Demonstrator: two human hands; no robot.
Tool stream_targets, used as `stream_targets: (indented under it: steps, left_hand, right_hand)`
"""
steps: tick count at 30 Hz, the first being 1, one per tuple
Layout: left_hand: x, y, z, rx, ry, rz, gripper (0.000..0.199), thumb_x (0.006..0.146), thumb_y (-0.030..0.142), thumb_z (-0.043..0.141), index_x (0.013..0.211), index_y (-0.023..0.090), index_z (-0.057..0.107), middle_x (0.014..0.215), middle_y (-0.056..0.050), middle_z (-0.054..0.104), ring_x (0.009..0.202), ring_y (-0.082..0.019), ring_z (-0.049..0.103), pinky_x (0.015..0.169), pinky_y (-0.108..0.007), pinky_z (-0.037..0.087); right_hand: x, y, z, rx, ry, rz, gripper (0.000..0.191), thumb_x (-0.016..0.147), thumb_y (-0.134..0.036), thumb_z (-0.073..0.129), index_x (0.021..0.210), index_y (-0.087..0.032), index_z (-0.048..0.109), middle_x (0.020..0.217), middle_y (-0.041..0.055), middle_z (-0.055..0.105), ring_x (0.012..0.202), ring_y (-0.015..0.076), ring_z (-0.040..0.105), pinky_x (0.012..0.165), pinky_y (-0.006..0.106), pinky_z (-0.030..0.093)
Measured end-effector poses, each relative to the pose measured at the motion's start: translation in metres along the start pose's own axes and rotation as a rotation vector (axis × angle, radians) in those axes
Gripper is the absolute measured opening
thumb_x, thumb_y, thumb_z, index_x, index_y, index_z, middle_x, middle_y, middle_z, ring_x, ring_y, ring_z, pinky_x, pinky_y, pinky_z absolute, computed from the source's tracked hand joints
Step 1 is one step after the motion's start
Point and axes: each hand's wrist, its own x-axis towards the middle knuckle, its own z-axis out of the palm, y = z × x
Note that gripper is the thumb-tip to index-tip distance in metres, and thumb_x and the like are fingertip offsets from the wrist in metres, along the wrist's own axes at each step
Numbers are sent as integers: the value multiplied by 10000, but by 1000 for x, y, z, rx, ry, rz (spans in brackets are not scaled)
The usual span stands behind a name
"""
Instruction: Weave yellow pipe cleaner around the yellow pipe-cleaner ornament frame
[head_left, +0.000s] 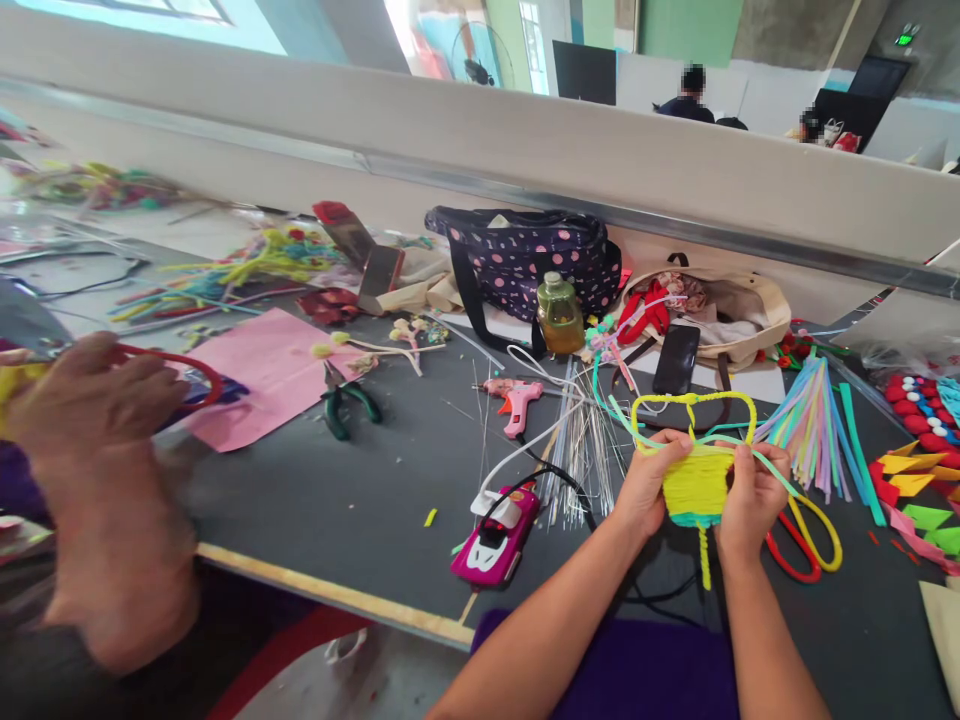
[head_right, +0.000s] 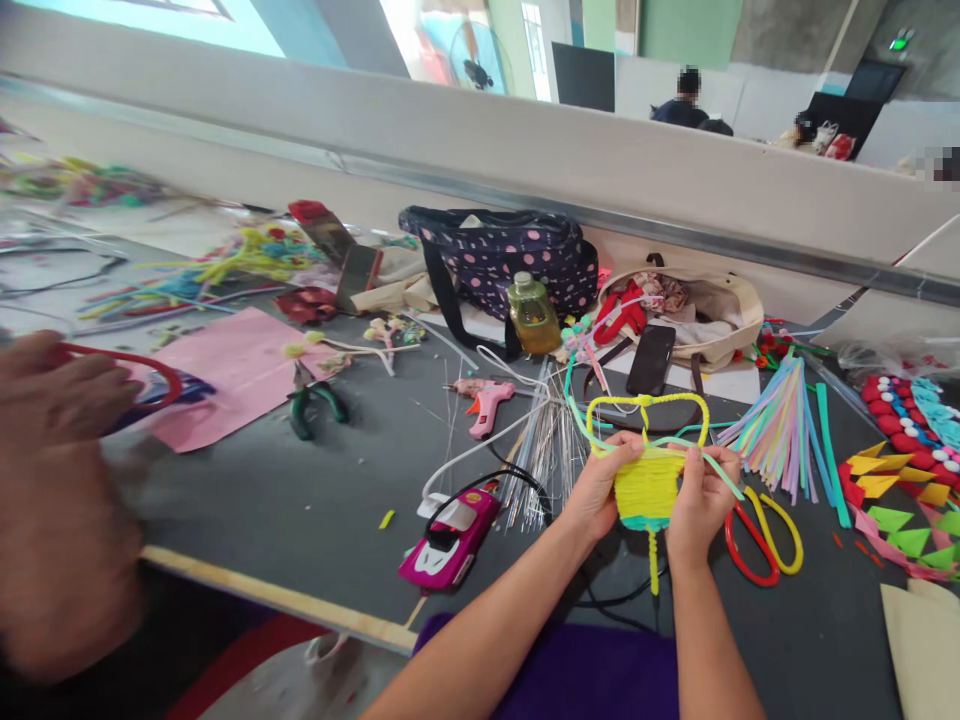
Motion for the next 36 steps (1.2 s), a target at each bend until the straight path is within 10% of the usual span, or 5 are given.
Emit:
stream_targets:
  steps: [15,23,36]
  left_hand:
    - [-2,-7,3,-39,164,42,339,496,265,847,734,124,651,664,-46,693,609,-208,658,658,-336,511]
    - [2,-4,0,10,218,111,305,497,258,836,715,129,665,625,-18,664,567,-159,612,604,-284,486]
    - [5,-11,-3,16,181,93,274,529,254,825,708,130,659,636,-21,667,581,-161,622,595,-273,479]
  right_hand:
    - [0,5,0,-17,-13,52,262,775,-370,663,870,-209,480,677,-8,662,611,161,646,574,257,466]
    - [4,10,1,31,-324,418,312,664,-408,747,818,-155,651,701,30,686,629,196,645,593,320,509]
    - [8,19,-1,49,-269,449,323,647,-415,755,803,-146,667,686,39,683,588,184,629,533,296,492]
